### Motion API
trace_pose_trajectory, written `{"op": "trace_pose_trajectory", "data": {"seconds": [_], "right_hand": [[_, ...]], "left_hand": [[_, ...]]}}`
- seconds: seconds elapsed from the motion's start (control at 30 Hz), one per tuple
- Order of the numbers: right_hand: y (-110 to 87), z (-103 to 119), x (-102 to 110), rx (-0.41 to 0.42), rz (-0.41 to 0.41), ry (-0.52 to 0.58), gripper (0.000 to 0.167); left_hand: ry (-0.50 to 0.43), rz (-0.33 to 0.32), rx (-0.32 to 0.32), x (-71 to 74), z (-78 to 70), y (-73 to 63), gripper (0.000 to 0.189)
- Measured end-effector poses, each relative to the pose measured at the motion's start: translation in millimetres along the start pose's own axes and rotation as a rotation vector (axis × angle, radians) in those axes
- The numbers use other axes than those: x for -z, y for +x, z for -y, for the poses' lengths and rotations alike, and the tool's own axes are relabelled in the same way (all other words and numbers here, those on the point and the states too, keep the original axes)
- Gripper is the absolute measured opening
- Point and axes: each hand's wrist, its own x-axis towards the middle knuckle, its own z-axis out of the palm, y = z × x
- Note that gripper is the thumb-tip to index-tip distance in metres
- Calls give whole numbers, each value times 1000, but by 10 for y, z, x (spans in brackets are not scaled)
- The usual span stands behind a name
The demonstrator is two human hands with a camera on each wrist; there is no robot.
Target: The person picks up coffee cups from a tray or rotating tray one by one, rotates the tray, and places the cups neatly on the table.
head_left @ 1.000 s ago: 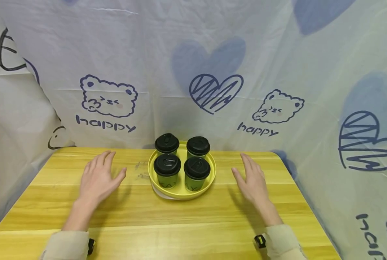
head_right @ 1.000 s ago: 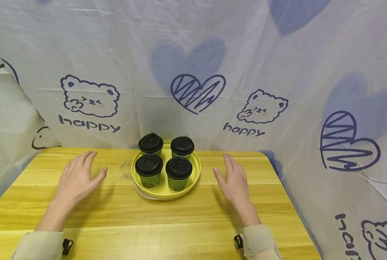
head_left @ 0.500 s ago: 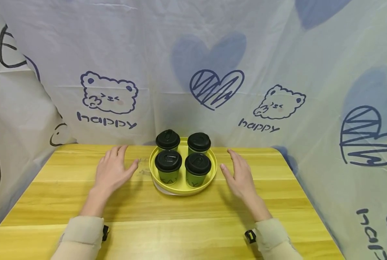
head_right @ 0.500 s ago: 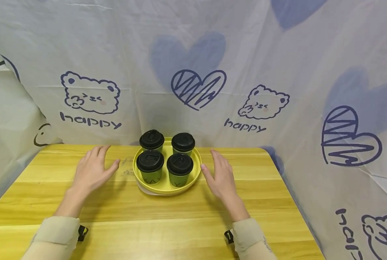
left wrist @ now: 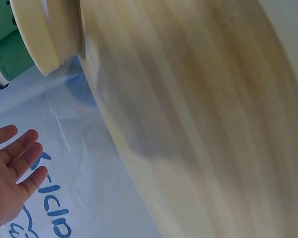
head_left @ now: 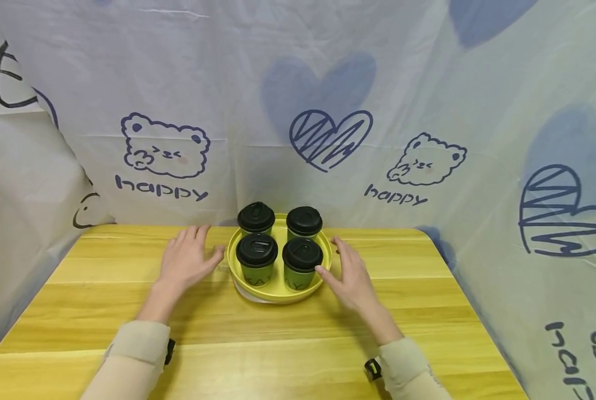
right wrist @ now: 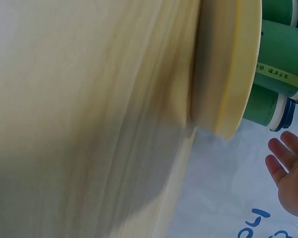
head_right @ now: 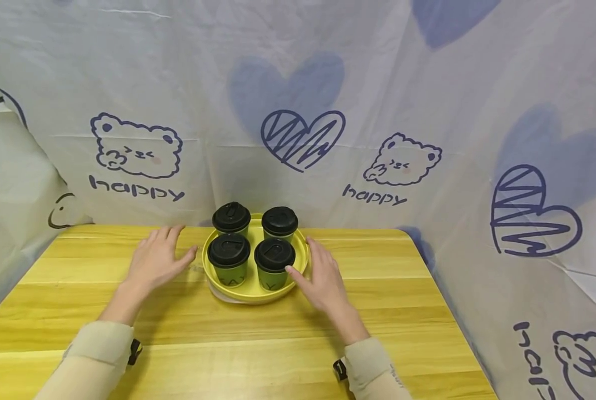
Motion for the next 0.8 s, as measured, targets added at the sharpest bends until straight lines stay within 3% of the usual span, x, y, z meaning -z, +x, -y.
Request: {"op": "trace_pose_trajectory", "data": {"seconds": [0.23,0.57,0.8], "right_hand": [[-4,40,-68,-10,59,9,93],[-11,65,-170,-85,92,144,106],[9,87,-215,-127,98,214,102]], "left_hand": [[32,56,-20,-100,-31,71,74],[72,129,-54,-204,-64,135,78],[93,187,-65,-274,-92,174,78]]}}
